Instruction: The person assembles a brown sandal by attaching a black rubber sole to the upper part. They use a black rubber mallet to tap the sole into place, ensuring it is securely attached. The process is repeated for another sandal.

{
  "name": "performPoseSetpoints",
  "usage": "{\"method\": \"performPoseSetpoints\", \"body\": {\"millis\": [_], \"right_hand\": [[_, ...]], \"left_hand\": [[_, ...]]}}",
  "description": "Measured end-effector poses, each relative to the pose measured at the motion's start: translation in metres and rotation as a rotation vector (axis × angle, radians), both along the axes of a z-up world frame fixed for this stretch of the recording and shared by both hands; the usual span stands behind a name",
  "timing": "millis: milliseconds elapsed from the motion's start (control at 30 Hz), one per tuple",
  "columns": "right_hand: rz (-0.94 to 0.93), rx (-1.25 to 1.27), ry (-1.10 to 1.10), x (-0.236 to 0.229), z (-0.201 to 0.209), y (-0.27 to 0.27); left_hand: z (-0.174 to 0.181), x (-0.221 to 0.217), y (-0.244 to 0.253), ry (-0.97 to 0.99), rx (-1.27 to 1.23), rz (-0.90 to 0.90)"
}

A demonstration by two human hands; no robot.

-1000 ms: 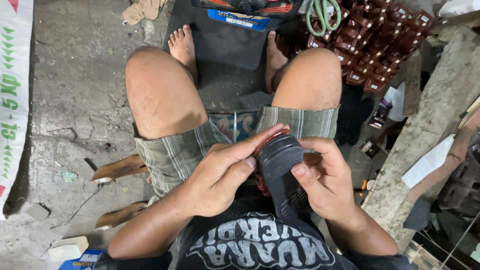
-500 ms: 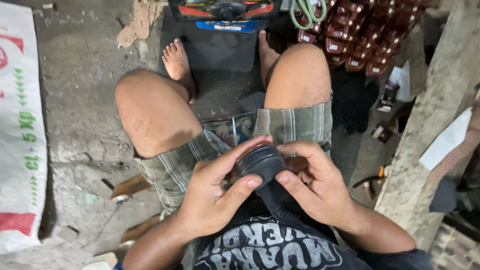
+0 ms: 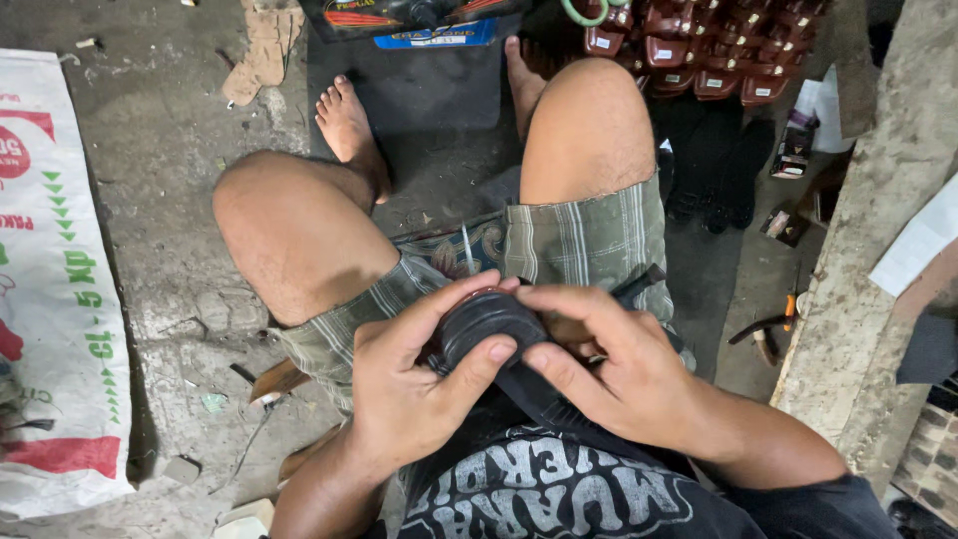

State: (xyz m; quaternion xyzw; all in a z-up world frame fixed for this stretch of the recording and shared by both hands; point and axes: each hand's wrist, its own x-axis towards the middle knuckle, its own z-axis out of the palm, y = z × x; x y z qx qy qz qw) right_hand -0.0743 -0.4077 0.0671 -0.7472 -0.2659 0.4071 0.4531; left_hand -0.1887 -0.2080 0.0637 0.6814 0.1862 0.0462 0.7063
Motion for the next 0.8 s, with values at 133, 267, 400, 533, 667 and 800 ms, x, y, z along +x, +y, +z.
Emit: {"method": "performPoseSetpoints", "body": {"millis": [133, 267, 400, 533, 667, 800], "right_hand": [[0.277, -0.081, -0.083, 0.034, 0.009, -0.02], [0.047, -0.315, 0.115, 0.057, 0.018, -0.037], [-0.157, -0.058, -0.21, 0.073, 0.028, -0.033], [0.024, 0.1, -0.353, 0.107, 0.016, -0.015], [0.279, 0.062, -0.322, 0.114, 0.011, -0.005], [0.449, -0.046, -0.408, 0.117, 0.016, 0.012]], "left_hand": [[-0.018, -0.016, 0.01, -0.034, -0.222, 0.238], [-0.049, -0.031, 0.022, -0.216, -0.411, 0.45], [-0.065, -0.047, 0.014, -0.094, -0.27, 0.314], [-0.057, -0.047, -0.004, -0.044, -0.428, 0.057], [-0.043, -0.031, -0.015, 0.062, 0.036, -0.156], [-0.046, -0.009, -0.023, -0.001, 0.464, -0.141]]}}
